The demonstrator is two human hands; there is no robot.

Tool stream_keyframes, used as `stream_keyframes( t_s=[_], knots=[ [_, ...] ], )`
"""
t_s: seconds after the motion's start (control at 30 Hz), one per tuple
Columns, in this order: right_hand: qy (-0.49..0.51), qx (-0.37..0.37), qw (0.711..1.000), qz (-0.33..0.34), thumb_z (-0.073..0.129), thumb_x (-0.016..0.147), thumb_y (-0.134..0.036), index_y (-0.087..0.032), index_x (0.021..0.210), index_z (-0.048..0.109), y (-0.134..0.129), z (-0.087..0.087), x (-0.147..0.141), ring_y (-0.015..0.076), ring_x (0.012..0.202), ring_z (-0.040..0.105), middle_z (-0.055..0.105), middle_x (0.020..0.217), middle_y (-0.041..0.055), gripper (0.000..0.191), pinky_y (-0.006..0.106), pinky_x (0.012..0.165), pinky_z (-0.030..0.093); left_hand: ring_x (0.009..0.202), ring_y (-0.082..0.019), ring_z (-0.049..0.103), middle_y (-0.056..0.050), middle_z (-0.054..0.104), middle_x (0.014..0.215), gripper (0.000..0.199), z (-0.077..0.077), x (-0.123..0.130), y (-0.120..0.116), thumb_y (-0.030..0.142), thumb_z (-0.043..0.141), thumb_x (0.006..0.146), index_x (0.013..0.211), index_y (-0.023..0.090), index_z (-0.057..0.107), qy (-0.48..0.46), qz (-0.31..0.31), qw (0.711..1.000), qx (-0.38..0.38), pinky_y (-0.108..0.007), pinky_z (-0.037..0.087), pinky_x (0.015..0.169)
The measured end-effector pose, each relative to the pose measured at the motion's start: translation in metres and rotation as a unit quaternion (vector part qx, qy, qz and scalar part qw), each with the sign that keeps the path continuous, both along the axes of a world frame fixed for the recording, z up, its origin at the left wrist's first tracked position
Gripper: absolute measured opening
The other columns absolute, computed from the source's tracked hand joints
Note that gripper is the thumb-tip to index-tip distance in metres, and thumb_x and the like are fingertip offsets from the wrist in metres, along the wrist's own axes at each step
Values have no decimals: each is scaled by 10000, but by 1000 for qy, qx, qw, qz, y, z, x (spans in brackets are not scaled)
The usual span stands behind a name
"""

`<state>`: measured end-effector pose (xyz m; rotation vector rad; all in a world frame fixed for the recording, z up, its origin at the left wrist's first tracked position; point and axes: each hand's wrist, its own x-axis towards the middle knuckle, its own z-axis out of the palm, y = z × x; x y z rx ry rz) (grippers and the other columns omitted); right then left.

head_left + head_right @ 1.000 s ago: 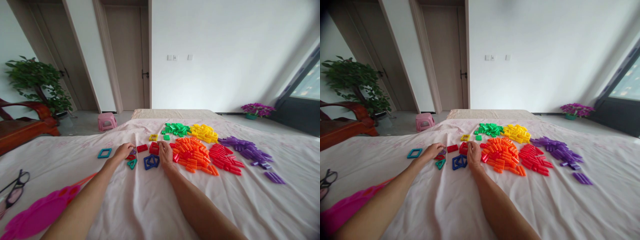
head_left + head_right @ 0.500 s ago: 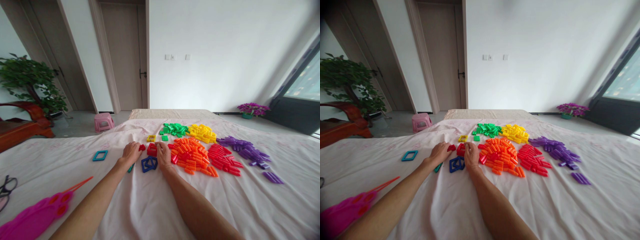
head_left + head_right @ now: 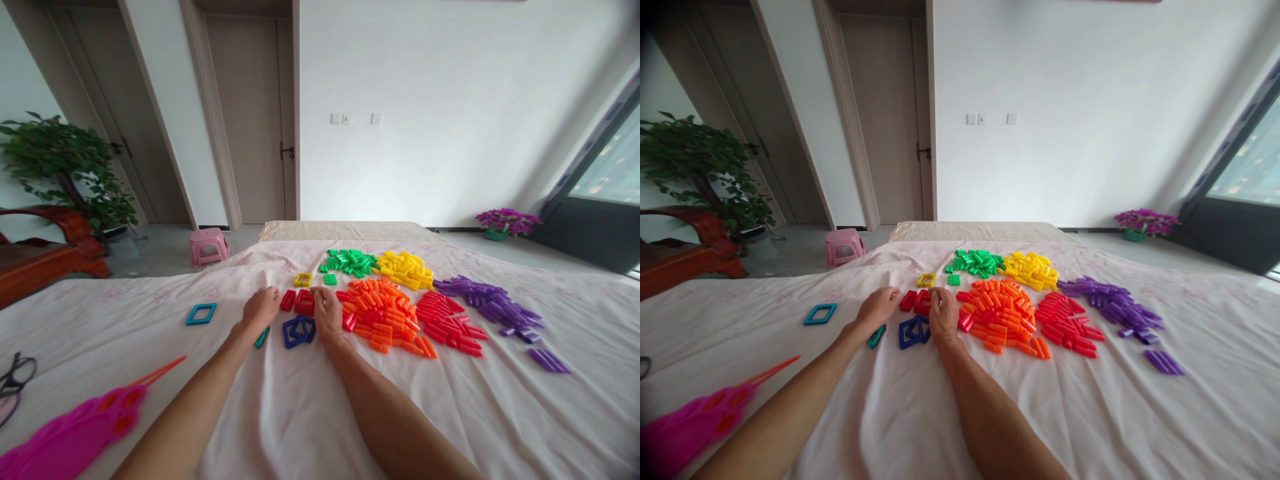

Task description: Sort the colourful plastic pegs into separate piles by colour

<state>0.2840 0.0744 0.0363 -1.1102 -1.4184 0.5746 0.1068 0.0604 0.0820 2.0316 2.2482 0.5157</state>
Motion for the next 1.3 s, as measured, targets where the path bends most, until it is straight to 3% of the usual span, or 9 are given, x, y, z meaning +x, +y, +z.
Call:
stream_keyframes(
  t_s=[0.1,0.27,0.43,0.57,0.73,0.93,1.1,1.2,1.3],
  knots=[
    [2,-8,1000,0,425,931,-358,-191,955,693,-1,1,0,203,918,626,707,947,62,317,314,851,475,1030,-243,647,-128,673,1164,351,3,-33,-18,346,398,906,1136,212,627,13,61,998,10,-308,464,788],
    [-1,3,1000,-6,428,924,-353,-185,938,696,0,1,0,203,910,630,709,932,60,317,313,855,469,997,-366,641,-225,610,1156,400,1,-94,-45,387,467,841,1114,127,603,57,138,989,-20,-449,479,784],
    [-1,2,1000,-6,427,917,-355,-186,914,703,0,2,0,209,907,631,714,922,60,324,304,835,468,1013,-415,625,-250,594,1148,431,-10,-125,-56,392,448,844,1135,101,577,41,189,979,-59,-505,474,776],
    [7,-5,1000,-3,430,917,-367,-186,914,705,-2,4,0,209,899,637,718,925,62,329,301,828,469,1006,-398,634,-251,633,1117,358,-14,-131,-56,290,494,815,1113,112,582,-18,201,979,-29,-495,460,797],
    [11,-12,1000,-2,443,911,-380,-182,908,706,-2,5,-1,209,869,641,719,908,63,329,303,821,473,966,-294,655,-128,711,1002,327,-9,-134,-51,274,599,750,1066,193,601,-170,192,966,39,-369,466,783],
    [10,-6,1000,-1,438,905,-362,-180,911,705,0,3,0,213,879,640,718,907,66,323,311,830,470,721,-158,673,-53,687,829,460,-7,-123,-42,380,573,780,1182,158,564,-433,147,880,125,-237,468,602],
    [13,-2,1000,1,436,908,-358,-178,904,699,-1,3,0,208,863,642,717,898,66,319,309,828,473,550,-121,616,-27,638,671,341,-24,-118,-43,276,656,691,987,113,611,-553,179,802,137,-234,468,528],
    [7,1,1000,0,433,910,-357,-180,907,699,0,2,-1,208,873,643,719,907,66,320,309,839,473,537,-114,611,-19,636,662,283,-32,-121,-43,261,686,680,913,116,620,-578,193,780,141,-227,474,506],
    [7,-2,1000,-1,431,908,-359,-181,913,702,0,1,-1,210,875,643,721,910,66,325,312,836,475,516,-117,605,-6,633,627,276,-35,-124,-41,216,742,626,863,113,645,-579,195,779,141,-209,454,462]
  ],
)
